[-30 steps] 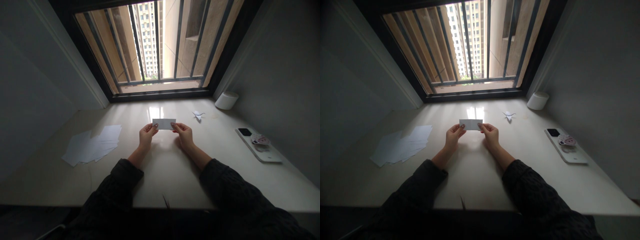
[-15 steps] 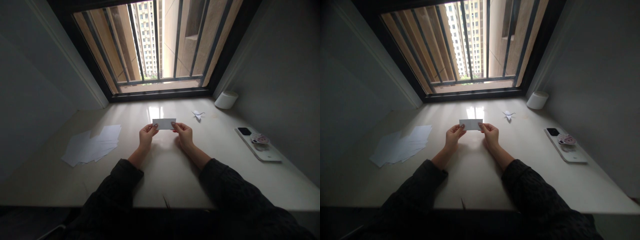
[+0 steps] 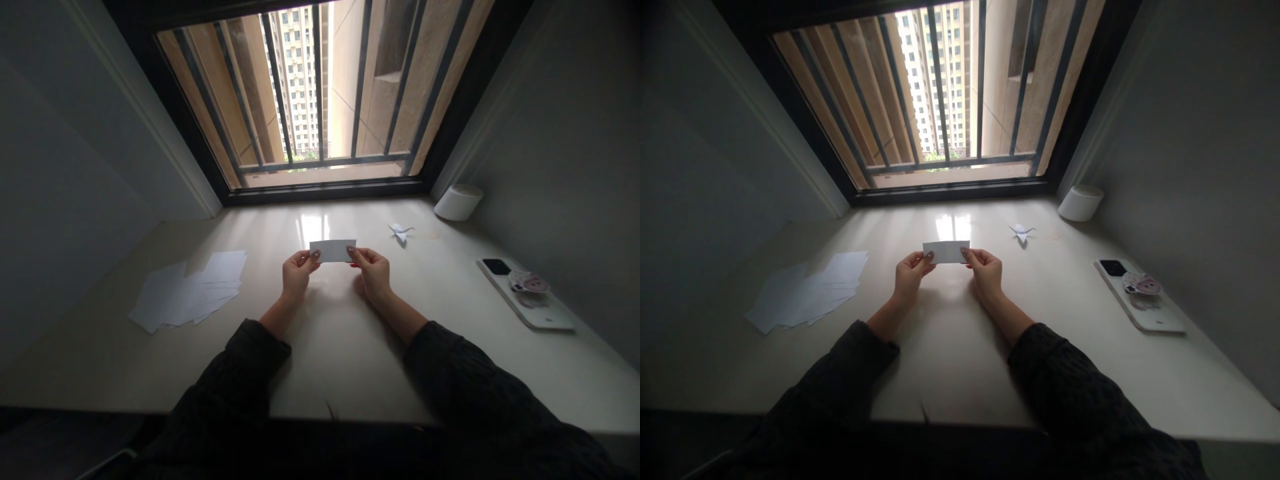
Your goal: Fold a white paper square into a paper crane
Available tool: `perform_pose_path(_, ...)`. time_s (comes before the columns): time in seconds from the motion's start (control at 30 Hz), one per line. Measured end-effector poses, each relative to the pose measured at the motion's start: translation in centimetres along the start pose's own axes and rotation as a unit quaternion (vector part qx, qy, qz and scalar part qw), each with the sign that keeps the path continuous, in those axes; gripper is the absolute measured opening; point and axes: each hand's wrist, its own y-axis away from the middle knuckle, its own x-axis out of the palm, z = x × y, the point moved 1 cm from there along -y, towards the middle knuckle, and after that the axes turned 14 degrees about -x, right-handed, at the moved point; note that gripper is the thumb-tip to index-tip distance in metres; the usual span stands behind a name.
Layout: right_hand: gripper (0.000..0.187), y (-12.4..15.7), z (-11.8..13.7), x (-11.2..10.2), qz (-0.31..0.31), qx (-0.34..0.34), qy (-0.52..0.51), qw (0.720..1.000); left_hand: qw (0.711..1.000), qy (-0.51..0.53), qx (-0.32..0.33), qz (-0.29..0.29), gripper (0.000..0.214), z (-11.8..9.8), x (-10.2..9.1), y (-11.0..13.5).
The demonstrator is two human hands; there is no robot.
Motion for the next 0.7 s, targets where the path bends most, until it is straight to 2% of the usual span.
perform_pose_path(0.23,0.036,-0.07,0.23,-0.15,0.008,-0.035,0.047,0.998,1.0,-0.019,0.001,0.0,0.037,0.23,-0.16,-0.18)
perform_pose_path(0.53,0.033,-0.35,0.24,-0.51,0.014,-0.043,0.028,0.999,0.994,-0.077,-0.027,0.074,0.043,-0.21,-0.34,-0.22)
perform_pose_path(0.7,0.036,-0.26,0.2,-0.42,0.024,-0.04,0.037,0.998,0.988,-0.117,-0.042,0.087,0.041,-0.25,-0.26,-0.06)
